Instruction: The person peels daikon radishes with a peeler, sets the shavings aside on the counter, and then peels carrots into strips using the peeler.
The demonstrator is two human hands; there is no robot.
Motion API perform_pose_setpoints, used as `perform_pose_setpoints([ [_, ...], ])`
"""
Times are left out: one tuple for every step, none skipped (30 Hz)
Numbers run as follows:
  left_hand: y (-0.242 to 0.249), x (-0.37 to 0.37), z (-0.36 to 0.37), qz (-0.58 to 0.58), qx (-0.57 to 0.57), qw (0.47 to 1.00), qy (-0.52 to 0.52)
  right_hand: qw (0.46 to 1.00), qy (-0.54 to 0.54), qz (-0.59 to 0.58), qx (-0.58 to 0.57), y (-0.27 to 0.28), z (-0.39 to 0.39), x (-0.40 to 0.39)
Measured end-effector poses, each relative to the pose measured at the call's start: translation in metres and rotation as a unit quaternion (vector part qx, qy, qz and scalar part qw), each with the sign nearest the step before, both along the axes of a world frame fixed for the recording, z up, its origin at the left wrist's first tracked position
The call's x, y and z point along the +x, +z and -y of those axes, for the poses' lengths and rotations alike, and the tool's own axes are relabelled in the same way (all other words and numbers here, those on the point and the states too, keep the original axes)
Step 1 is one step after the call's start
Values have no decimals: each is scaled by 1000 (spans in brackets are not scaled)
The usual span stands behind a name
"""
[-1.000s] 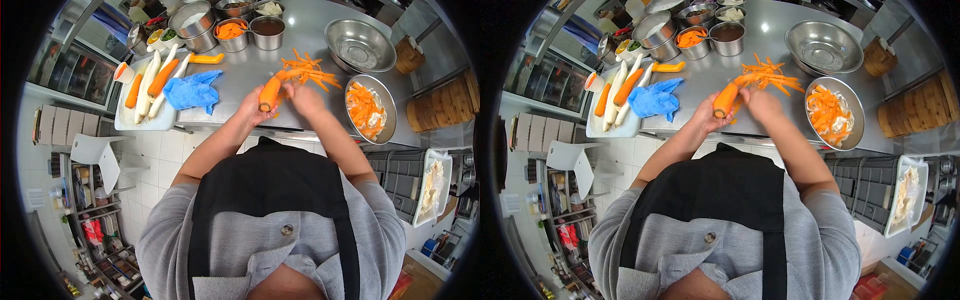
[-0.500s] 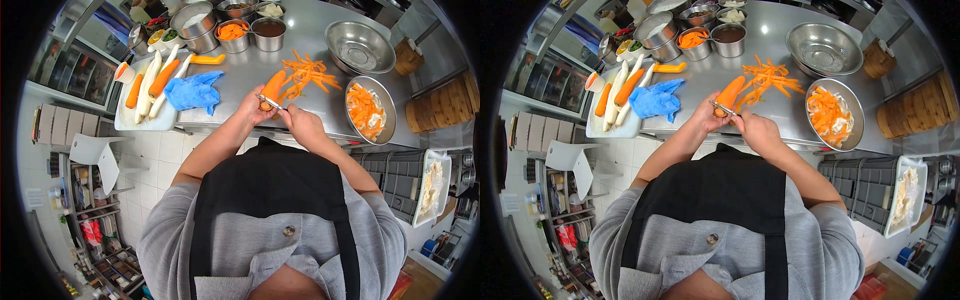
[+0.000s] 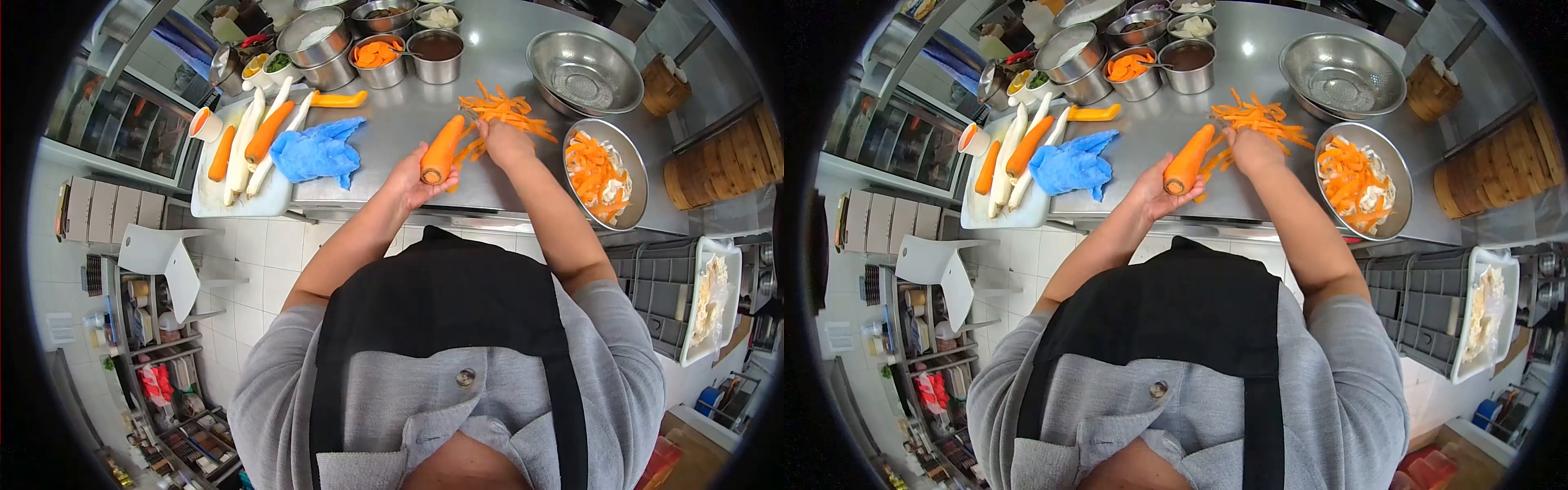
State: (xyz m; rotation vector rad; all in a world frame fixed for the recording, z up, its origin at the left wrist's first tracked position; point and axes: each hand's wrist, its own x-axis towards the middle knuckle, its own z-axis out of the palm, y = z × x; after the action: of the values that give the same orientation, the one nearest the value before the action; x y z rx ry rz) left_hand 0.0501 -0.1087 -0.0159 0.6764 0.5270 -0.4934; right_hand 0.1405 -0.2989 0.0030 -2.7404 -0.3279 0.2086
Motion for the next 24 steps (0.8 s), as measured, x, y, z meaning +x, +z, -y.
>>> perform_pose_setpoints([
  [6,0,0,15,-11,1000,1,1000,6,5,21,2,-2,-12],
  [13,0,0,28,-23,999,2,999,10,5,30,4,-5,-28],
  [17,1,0,41,-35,999,4,999,14,6,38,14,-11,-51],
  [15,3,0,27,-26,999,9,999,18,8,47,23,-14,-70],
  [14,6,2,13,-17,1000,13,997,37,20,59,29,-13,-85],
  [13,10,3,1,-7,1000,17,995,55,34,71,33,-12,-99],
  [9,11,2,-11,-15,1000,23,993,72,46,84,37,-10,-108],
  [4,11,1,-23,-23,999,28,993,82,46,74,41,-9,-113],
  [3,11,3,-36,-30,998,31,993,91,44,64,45,-7,-116],
  [3,11,5,-37,-27,998,37,993,101,41,54,46,-5,-119],
  [2,11,7,-38,-23,998,43,992,104,49,49,45,-5,-119],
  [3,10,8,-39,-19,998,52,991,110,58,43,42,-5,-116],
  [2,10,6,-37,-24,998,50,990,116,66,38,39,-7,-112],
  [0,10,2,-35,-28,998,49,992,111,59,34,36,-11,-108],
  [-1,9,-1,-33,-32,998,48,993,105,50,30,33,-16,-103],
  [-2,7,-1,-19,-22,999,31,994,98,43,27,30,-20,-96],
  [-3,6,-1,-4,-12,1000,12,996,81,34,15,26,-21,-84],
  [-3,5,0,11,-2,1000,-7,998,63,25,2,22,-21,-67],
  [-2,5,1,4,10,1000,3,999,45,16,-10,17,-20,-50],
  [-2,5,2,-3,21,1000,12,999,40,20,-20,9,-18,-29],
  [-1,5,3,-10,33,999,23,999,35,23,-30,0,-16,-7],
  [-2,3,4,-7,33,999,26,998,30,26,-39,0,-17,0],
  [-2,3,4,-2,33,999,31,999,28,9,-44,-2,-16,3],
  [3,3,5,3,32,999,35,998,26,-7,-49,4,-19,3],
])
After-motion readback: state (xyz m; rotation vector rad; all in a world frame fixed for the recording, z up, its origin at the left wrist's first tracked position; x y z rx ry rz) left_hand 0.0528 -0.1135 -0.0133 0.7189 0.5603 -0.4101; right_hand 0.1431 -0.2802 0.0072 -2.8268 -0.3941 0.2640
